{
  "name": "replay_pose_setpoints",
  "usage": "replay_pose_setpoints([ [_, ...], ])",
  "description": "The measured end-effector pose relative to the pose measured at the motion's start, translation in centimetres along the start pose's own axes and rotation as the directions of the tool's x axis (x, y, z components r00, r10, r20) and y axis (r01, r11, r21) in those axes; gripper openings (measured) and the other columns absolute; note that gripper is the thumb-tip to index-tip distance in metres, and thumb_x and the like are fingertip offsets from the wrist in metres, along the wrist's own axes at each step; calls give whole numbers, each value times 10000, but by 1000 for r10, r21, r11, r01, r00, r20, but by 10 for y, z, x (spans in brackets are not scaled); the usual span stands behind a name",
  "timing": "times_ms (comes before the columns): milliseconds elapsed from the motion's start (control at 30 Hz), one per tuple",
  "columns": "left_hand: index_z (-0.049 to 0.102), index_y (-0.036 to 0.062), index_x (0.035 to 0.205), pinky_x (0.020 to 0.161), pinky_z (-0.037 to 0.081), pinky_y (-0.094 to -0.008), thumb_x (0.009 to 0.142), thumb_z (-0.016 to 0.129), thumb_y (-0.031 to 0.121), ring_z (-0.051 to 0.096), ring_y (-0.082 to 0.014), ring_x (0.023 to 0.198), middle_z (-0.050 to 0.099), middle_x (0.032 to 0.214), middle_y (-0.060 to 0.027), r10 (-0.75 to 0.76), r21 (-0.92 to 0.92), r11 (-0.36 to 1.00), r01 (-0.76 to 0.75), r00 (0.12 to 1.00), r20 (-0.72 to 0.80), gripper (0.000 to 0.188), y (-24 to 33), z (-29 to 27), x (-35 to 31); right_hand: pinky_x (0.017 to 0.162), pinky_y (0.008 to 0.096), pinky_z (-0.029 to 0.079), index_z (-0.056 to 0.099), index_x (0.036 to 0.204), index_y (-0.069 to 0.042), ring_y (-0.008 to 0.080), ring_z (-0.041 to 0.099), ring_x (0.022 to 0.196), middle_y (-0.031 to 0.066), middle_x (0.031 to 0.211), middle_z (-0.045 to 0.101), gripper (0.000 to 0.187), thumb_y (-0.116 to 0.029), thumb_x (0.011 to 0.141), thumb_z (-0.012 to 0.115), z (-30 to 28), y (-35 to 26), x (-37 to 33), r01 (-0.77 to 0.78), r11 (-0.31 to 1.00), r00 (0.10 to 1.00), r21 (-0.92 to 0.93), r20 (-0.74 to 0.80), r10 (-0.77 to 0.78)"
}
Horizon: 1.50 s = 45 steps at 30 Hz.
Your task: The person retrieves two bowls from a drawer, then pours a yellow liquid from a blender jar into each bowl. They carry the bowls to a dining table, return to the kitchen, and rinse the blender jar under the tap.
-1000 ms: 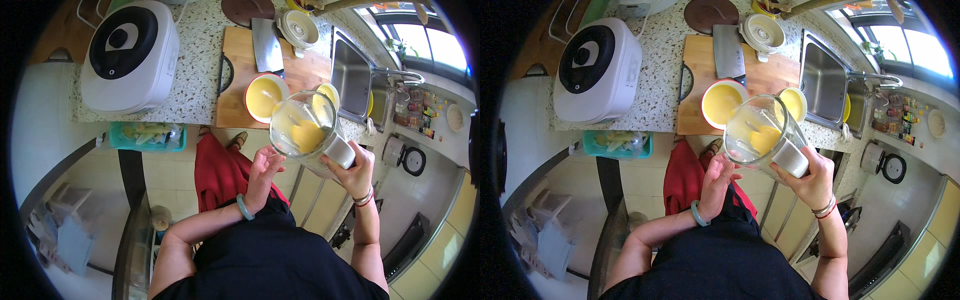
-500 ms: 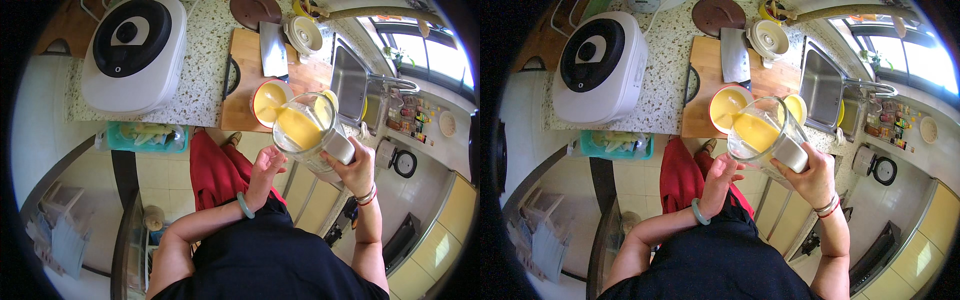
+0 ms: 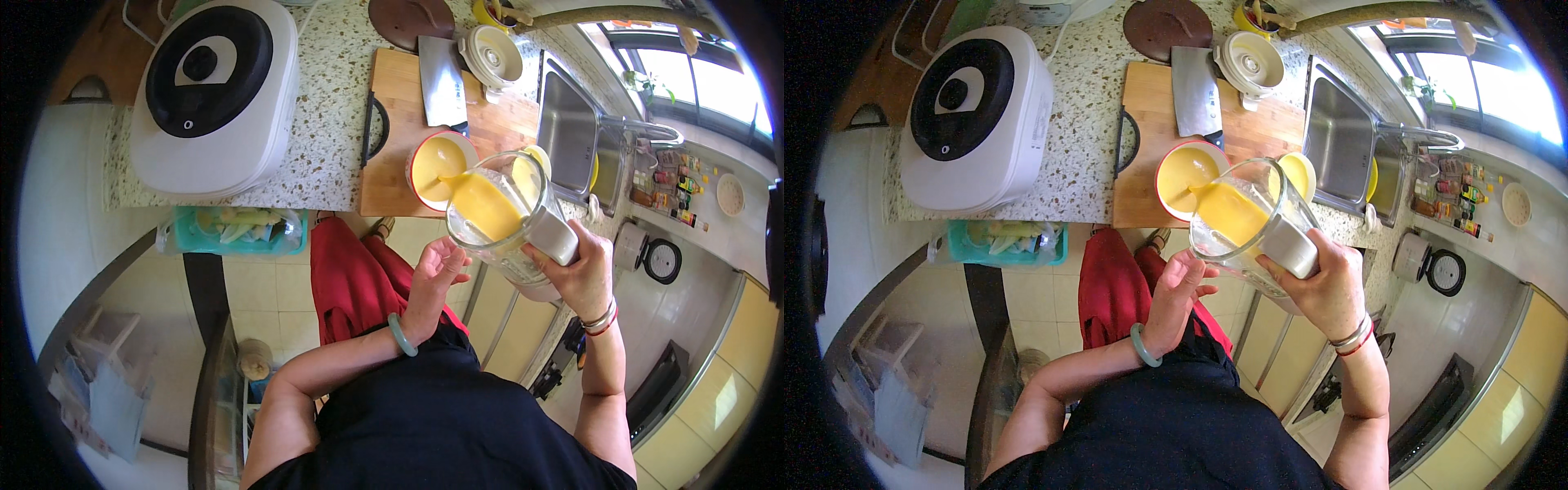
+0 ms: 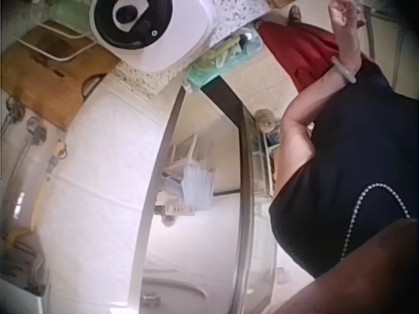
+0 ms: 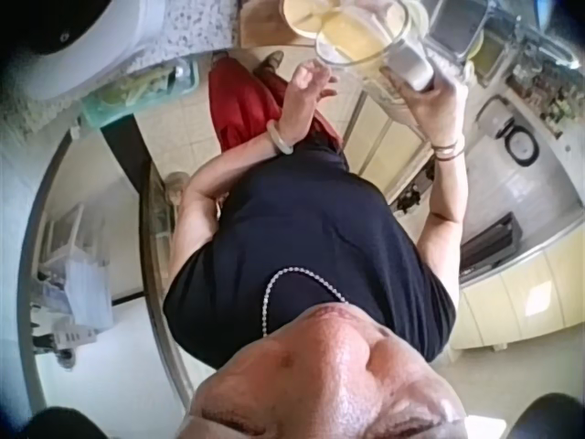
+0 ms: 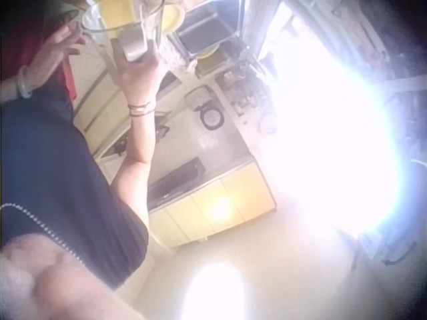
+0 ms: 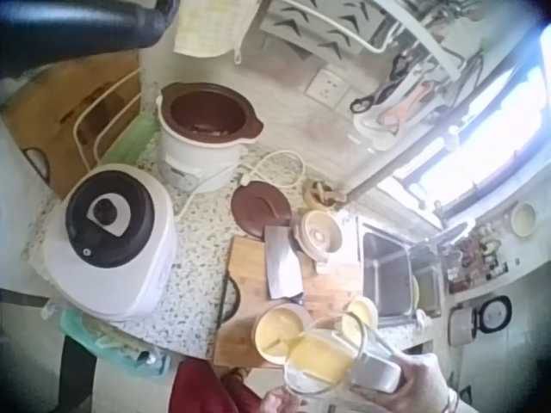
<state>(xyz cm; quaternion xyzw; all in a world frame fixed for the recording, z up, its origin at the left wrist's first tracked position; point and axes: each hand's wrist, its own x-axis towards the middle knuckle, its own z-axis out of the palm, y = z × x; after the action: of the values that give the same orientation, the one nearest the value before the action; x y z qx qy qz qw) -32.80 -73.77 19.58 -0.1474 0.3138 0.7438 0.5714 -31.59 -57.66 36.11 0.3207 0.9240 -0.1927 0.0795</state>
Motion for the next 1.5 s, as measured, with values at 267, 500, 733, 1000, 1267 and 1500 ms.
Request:
replay_pose_setpoints([
  [267, 479, 80, 1227, 861, 474, -295, 979, 562, 348, 544, -113, 1037, 560, 1128, -20, -15, -9, 1000, 15, 1000, 7, 375, -1, -1, 0, 561, 343, 505, 615, 783, -10, 298, 645, 579, 174, 642, 612, 344, -265, 717, 837, -1, -5, 0, -7, 1000, 1000, -20, 5, 7],
  [500, 487, 79, 1215, 862, 473, -296, 977, 565, 352, 543, -111, 1035, 555, 1146, -10, -25, -19, 1000, 25, 1000, 19, 371, -4, -4, 0, 550, 353, 506, 611, 772, -6, 316, 643, 570, 175, 608, 599, 347, -269, 719, 832, -2, -8, 3, -4, 998, 999, -56, 33, 5],
  [733, 484, 78, 1225, 867, 467, -297, 972, 572, 367, 541, -115, 1036, 549, 1161, -12, -66, -47, 997, 67, 998, 13, 394, -3, -4, 0, 548, 381, 504, 597, 747, -9, 345, 642, 583, 190, 601, 590, 357, -289, 731, 817, -4, -15, 8, 39, 991, 998, -131, 62, -31],
  [1000, 486, 81, 1219, 866, 465, -297, 964, 580, 384, 537, -120, 1043, 541, 1171, -17, -44, -35, 998, 45, 999, 31, 408, 3, -3, 0, 544, 328, 495, 609, 785, -1, 271, 625, 542, 156, 618, 603, 350, -259, 723, 837, -1, -7, -2, -39, 999, 999, -35, -7, 39],
  [1267, 479, 79, 1204, 844, 481, -284, 978, 573, 310, 541, -121, 1038, 535, 1147, -25, 62, 32, 998, -63, 998, 25, 337, 4, -4, -7, 536, 257, 460, 624, 846, 17, 98, 554, 558, 86, 641, 617, 335, -208, 734, 846, 22, 26, -32, -93, 975, 983, 202, -139, 123],
  [1500, 471, 74, 1231, 847, 487, -281, 990, 554, 241, 547, -116, 1029, 548, 1127, -32, 174, 155, 973, -173, 985, 11, 305, 2, -6, -10, 562, 250, 439, 607, 808, 7, 75, 525, 599, 37, 646, 593, 334, -205, 723, 851, 46, 50, -59, -147, 863, 944, 484, -192, 269],
])
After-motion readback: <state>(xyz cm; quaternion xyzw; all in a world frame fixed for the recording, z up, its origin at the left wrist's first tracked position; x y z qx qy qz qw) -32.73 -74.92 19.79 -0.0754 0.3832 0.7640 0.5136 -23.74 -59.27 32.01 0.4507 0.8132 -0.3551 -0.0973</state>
